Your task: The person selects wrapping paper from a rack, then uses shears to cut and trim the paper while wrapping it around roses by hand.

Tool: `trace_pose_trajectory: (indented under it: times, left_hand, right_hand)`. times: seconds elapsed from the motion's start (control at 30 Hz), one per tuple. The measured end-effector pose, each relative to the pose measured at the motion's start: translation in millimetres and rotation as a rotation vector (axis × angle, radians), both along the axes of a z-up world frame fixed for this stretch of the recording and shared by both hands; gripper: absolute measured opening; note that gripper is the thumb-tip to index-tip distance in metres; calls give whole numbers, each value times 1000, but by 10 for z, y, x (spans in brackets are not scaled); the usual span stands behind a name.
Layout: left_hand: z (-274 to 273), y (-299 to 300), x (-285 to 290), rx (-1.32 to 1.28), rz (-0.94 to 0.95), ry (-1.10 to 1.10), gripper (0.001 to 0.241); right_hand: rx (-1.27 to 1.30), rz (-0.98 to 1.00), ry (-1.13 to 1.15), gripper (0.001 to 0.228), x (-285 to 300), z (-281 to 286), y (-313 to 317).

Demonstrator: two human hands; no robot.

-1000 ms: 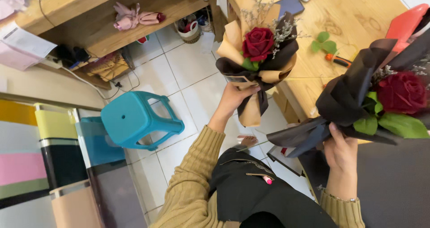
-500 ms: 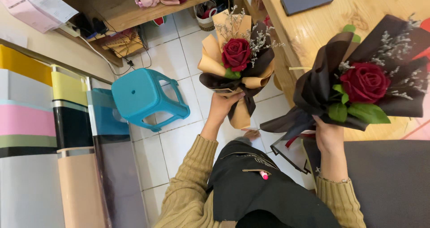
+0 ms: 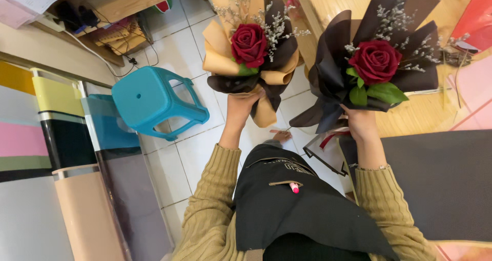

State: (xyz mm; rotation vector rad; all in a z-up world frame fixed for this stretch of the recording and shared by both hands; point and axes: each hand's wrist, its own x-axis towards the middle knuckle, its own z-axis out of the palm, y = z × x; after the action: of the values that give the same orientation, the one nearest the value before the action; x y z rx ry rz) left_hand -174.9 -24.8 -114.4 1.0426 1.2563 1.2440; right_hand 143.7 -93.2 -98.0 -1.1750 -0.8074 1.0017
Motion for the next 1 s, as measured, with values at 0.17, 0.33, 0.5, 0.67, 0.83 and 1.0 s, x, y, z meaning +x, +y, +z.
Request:
trace_pose_trajectory:
  times: [0.17, 0.33, 0.5, 0.67, 0.83, 1.0]
  left_hand:
    - [-28, 33, 25, -2, -25, -5, 57]
    - [-59, 57, 35, -13, -37, 0, 57]
    - [-113, 55, 13, -32, -45, 10, 57]
    - [-134, 62, 10, -30, -30, 15, 57]
    - [-141, 76, 11, -24, -11, 17, 56]
    - [-136, 89, 3, -15, -1, 18, 56]
  right_hand:
    - [4, -2, -16, 63, -26, -29, -10]
    - [-4, 4, -19, 63, -12, -94, 5]
    - [-21, 14, -18, 64, 28, -190, -15]
    - [-14, 53, -23, 64, 27, -245, -39]
    - [-5, 89, -29, 64, 21, -280, -58]
    - [16, 116, -23, 63, -1, -197, -31]
